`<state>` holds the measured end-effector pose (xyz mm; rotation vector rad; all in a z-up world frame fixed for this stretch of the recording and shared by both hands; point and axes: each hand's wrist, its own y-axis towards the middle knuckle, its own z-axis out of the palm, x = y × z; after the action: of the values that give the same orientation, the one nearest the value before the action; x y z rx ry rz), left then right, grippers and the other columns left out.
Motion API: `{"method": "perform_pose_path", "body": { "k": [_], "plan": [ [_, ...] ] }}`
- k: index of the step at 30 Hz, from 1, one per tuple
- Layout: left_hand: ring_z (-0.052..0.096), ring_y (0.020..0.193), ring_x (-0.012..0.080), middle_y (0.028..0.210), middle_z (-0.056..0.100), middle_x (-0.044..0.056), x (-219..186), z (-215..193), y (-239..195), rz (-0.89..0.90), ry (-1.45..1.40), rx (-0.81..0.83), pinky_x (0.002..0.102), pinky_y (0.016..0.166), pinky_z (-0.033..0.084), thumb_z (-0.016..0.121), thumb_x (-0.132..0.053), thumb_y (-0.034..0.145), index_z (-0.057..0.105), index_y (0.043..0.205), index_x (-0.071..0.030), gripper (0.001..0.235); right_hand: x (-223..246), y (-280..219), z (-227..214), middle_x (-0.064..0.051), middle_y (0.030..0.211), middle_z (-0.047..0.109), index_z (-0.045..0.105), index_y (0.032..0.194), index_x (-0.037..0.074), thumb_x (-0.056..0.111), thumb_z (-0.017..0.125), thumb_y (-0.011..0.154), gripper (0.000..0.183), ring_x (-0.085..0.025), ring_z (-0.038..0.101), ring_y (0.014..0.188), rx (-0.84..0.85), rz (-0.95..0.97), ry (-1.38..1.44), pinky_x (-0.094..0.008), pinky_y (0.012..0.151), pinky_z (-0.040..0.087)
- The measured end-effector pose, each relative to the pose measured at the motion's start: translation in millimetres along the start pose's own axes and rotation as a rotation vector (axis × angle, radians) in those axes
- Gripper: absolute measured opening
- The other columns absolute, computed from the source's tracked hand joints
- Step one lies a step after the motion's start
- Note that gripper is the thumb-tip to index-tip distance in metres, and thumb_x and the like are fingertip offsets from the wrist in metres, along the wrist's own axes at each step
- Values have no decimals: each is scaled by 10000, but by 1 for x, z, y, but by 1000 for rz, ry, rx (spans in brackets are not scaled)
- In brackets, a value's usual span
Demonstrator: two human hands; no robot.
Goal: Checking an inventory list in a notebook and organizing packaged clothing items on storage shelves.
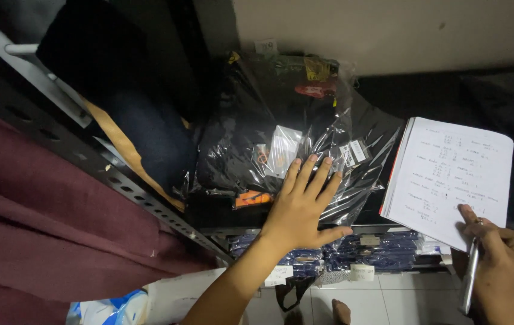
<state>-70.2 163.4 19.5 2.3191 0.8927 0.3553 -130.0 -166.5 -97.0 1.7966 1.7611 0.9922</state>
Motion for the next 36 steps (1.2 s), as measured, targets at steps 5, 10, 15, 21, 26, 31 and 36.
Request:
{"method": "perform_pose_path", "body": {
  "k": [5, 10, 15, 21, 26, 31, 36],
  "plan": [
    [315, 1242, 392, 1319, 368, 207, -1, -1, -1, 2, 26, -12, 504, 1052, 194, 309, -607, 777, 427, 1247, -20, 762, 9, 2, -5, -91, 954, 534, 654, 1253, 91, 14, 752, 818, 453, -215, 552, 1001, 20, 20, -40, -324, 895, 480],
    [416, 1180, 358, 1230, 486, 190, -7, -2, -10, 23, 18, -115, 477, 1029, 269, 450, -469, 819, 496, 1182, -1, 594, 16, 7, -14, -126, 930, 444, 620, 1276, 92, 73, 759, 769, 525, -260, 592, 972, 13, -22, 90, -337, 872, 473],
    [602, 926, 254, 961, 649, 115, -18, -9, -35, -41, -217, -312, 423, 932, 350, 446, -397, 795, 610, 977, -12, 456, 53, 36, -52, -95, 1087, 641, 498, 867, 4, 199, 752, 619, 404, -177, 624, 947, 173, -34, 211, -225, 734, 435],
    [418, 1077, 286, 1139, 343, 152, -32, -3, -66, -591, -161, -800, 390, 917, 429, 574, -140, 784, 495, 1087, -25, 333, 99, 71, -87, -250, 1214, 532, 460, 1081, -147, 21, 503, 851, 288, -378, 539, 1016, 243, 247, 397, -436, 810, 438],
    [242, 1209, 321, 1263, 249, 193, -34, -5, -71, -1029, -225, -769, 445, 1033, 203, 639, -138, 661, 353, 1211, -14, 632, 115, 105, -36, -166, 1257, 515, 394, 974, -51, 92, 560, 832, 261, -316, 538, 1031, 250, 55, 490, -388, 781, 409],
    [349, 1122, 281, 1290, 205, 130, -36, -11, -77, -1233, -487, -831, 363, 863, 387, 666, -117, 633, 278, 1279, -95, 754, 168, 159, -10, -124, 1315, 444, 308, 926, 75, 171, 546, 822, 278, -363, 528, 1022, 385, 61, 548, -430, 684, 395],
    [444, 1047, 140, 1203, 397, 79, -38, -46, -69, -1697, -1150, -916, 286, 928, 351, 640, -92, 611, 303, 1260, -119, 731, 195, 183, -15, -211, 884, 553, 316, 997, 52, 382, 542, 782, 454, -390, 529, 713, 605, 145, 411, -463, 577, 371]
  ]
}}
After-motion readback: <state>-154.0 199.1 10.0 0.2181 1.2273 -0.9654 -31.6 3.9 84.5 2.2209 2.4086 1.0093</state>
